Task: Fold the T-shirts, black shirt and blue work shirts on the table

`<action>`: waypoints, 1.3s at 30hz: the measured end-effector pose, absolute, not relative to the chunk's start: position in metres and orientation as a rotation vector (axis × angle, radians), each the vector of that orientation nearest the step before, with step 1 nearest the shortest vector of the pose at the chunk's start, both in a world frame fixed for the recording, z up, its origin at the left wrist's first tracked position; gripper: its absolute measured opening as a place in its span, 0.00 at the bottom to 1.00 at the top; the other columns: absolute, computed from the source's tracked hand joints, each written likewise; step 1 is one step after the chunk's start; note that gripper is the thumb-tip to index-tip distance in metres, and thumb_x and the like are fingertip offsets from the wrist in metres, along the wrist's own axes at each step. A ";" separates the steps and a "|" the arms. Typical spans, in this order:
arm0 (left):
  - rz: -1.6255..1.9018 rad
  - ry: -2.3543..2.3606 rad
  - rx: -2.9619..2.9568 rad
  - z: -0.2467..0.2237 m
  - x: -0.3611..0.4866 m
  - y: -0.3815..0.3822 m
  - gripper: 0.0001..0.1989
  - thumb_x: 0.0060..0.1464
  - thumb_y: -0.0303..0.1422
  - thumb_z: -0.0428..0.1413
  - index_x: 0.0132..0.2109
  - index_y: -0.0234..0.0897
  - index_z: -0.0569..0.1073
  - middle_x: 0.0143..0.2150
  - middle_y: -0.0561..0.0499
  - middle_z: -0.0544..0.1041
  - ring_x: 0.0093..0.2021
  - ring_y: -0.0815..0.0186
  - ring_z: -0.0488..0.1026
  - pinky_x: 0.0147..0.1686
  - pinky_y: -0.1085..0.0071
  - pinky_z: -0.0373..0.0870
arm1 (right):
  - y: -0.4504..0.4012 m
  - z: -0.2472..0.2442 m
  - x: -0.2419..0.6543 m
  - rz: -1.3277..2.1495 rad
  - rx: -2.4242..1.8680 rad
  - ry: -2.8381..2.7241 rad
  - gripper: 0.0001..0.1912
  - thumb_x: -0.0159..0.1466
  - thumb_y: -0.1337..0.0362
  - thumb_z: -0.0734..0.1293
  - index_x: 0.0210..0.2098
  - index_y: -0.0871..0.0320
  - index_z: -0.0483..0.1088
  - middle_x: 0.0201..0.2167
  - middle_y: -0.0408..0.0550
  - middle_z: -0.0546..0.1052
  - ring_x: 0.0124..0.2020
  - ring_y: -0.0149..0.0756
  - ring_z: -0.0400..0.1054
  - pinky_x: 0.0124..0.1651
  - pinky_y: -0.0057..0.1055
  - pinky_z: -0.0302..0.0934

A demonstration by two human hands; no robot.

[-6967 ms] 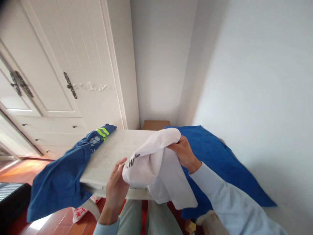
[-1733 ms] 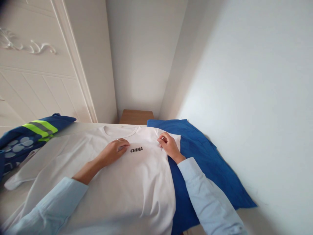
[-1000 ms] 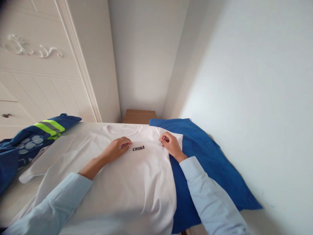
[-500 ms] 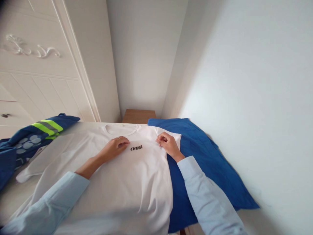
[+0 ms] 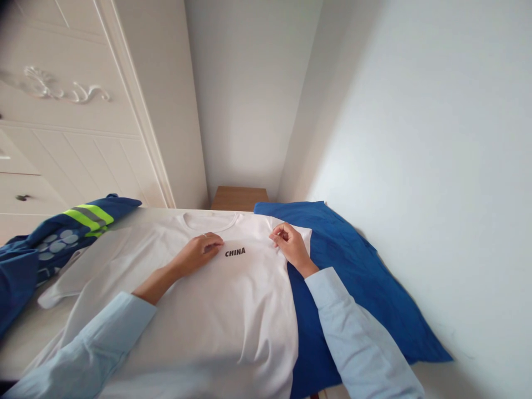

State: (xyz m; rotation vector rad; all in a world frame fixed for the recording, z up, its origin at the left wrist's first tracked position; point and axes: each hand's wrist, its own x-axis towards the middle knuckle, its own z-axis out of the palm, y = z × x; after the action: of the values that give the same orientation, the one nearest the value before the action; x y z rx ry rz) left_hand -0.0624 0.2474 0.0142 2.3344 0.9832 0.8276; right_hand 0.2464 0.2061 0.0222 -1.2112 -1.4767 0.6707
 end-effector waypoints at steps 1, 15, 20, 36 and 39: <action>0.829 0.981 2.336 0.014 -0.062 0.247 0.12 0.61 0.35 0.49 0.39 0.38 0.78 0.43 0.46 0.80 0.45 0.58 0.76 0.50 0.62 0.71 | 0.206 0.022 0.247 0.667 -1.211 -1.491 0.28 0.55 0.40 0.74 0.31 0.57 0.64 0.32 0.46 0.74 0.24 0.29 0.68 0.27 0.27 0.66; 0.805 0.979 2.362 0.016 -0.062 0.246 0.12 0.61 0.33 0.49 0.40 0.39 0.77 0.44 0.46 0.80 0.46 0.59 0.76 0.51 0.63 0.71 | 0.199 0.029 0.246 0.666 -1.197 -1.516 0.24 0.55 0.45 0.75 0.27 0.58 0.65 0.31 0.47 0.74 0.24 0.29 0.67 0.28 0.28 0.68; 0.809 0.982 2.358 0.015 -0.063 0.247 0.12 0.61 0.33 0.49 0.40 0.39 0.78 0.44 0.46 0.80 0.46 0.58 0.76 0.51 0.62 0.71 | 0.198 0.029 0.245 0.667 -1.181 -1.507 0.25 0.55 0.45 0.75 0.25 0.58 0.64 0.30 0.47 0.74 0.24 0.29 0.67 0.28 0.28 0.68; 0.817 1.000 2.339 0.010 -0.064 0.248 0.11 0.60 0.28 0.51 0.42 0.39 0.78 0.46 0.47 0.80 0.48 0.59 0.76 0.52 0.63 0.70 | 0.197 0.028 0.248 0.590 -1.228 -1.573 0.23 0.59 0.44 0.72 0.30 0.57 0.67 0.32 0.47 0.75 0.25 0.32 0.70 0.29 0.30 0.67; 0.815 0.986 2.362 0.011 -0.063 0.247 0.10 0.60 0.27 0.51 0.41 0.38 0.78 0.45 0.46 0.80 0.47 0.59 0.76 0.53 0.63 0.70 | 0.196 0.029 0.247 0.567 -1.228 -1.574 0.22 0.59 0.45 0.73 0.30 0.58 0.67 0.32 0.47 0.75 0.24 0.32 0.70 0.29 0.30 0.66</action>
State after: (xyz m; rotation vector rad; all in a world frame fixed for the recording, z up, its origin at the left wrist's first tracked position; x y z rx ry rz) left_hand -0.0634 0.2468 0.0110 2.3619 0.9857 0.8145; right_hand 0.2473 0.1958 0.0294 -1.2276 -1.5744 0.5666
